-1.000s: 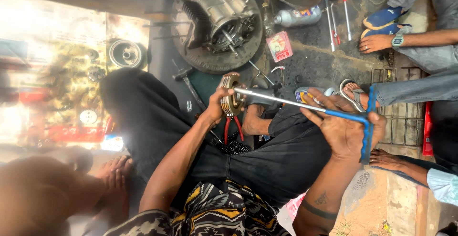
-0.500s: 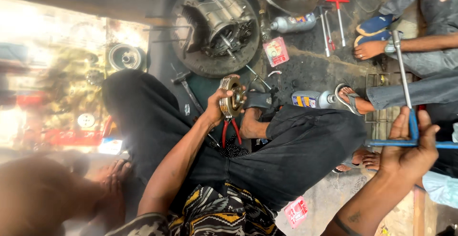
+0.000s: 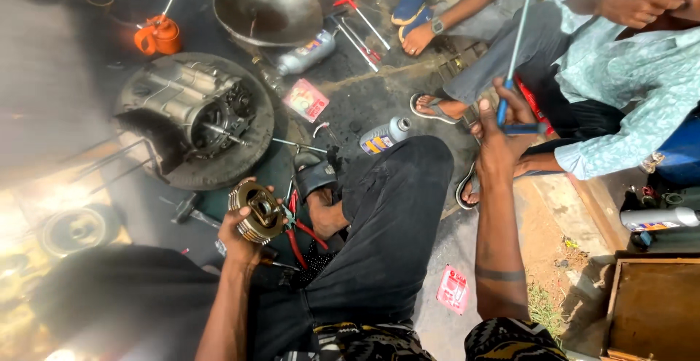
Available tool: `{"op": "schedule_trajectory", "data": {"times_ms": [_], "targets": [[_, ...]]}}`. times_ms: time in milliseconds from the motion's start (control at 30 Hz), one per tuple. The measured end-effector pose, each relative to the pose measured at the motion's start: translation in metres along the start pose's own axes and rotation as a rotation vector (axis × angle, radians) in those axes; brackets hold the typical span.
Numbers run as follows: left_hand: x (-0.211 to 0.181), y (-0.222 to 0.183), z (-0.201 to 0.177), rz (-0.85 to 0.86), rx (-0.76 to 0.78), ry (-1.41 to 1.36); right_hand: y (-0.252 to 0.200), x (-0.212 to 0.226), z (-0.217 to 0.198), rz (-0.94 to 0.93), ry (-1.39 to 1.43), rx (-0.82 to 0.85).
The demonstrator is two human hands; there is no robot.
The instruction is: The person sits on the ground of a motorcycle repair shop and works on a clutch assembly, holding the stacked clutch plates in one hand while using a long T-handle socket wrench with the other to turn the clutch hub nut, repositioning the wrench repeatedly. Other people sit nearby watching.
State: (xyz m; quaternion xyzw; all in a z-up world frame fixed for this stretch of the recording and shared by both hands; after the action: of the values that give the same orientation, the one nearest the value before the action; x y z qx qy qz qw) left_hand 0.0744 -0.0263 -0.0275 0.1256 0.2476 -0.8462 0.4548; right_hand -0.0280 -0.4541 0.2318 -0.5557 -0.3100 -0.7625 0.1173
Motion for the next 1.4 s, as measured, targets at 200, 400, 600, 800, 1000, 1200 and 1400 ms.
{"op": "schedule_trajectory", "data": {"times_ms": [200,400,600,800,1000,1200,1400], "targets": [[-0.003,-0.004,0.004,0.012,0.042,0.047,-0.029,0.067,0.079,-0.425,-0.599,0.568],[-0.009,-0.005,0.004,0.0,0.006,0.11,-0.042,0.051,0.096,-0.485,-0.86,0.716],[-0.008,-0.012,-0.006,-0.024,-0.003,0.113,0.038,0.019,-0.025,-0.494,-0.975,0.272],[-0.014,-0.015,-0.012,-0.005,-0.004,0.113,0.132,0.046,-0.195,-0.4,-1.239,-0.349],[-0.015,-0.016,-0.015,0.01,-0.018,0.125,0.206,0.058,-0.373,-0.403,-1.285,-0.782],[-0.025,-0.026,-0.006,0.033,-0.074,0.151,0.184,0.059,-0.329,-0.403,-1.08,-0.646],[-0.059,-0.045,-0.001,0.034,-0.254,0.275,0.089,0.071,-0.102,-0.45,-0.892,0.023]]}}
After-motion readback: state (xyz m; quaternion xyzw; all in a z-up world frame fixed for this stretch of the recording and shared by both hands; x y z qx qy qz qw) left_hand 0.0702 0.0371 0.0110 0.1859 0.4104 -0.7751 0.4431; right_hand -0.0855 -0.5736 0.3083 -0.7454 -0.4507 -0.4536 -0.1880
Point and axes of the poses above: each hand's wrist, its own y-axis towards the middle knuckle, its own z-axis out of the palm, x = y × z, the point moved 9 cm from there along y, towards the middle knuckle, and after that the axes turned 1 degree about -x, right-handed, at the moved point
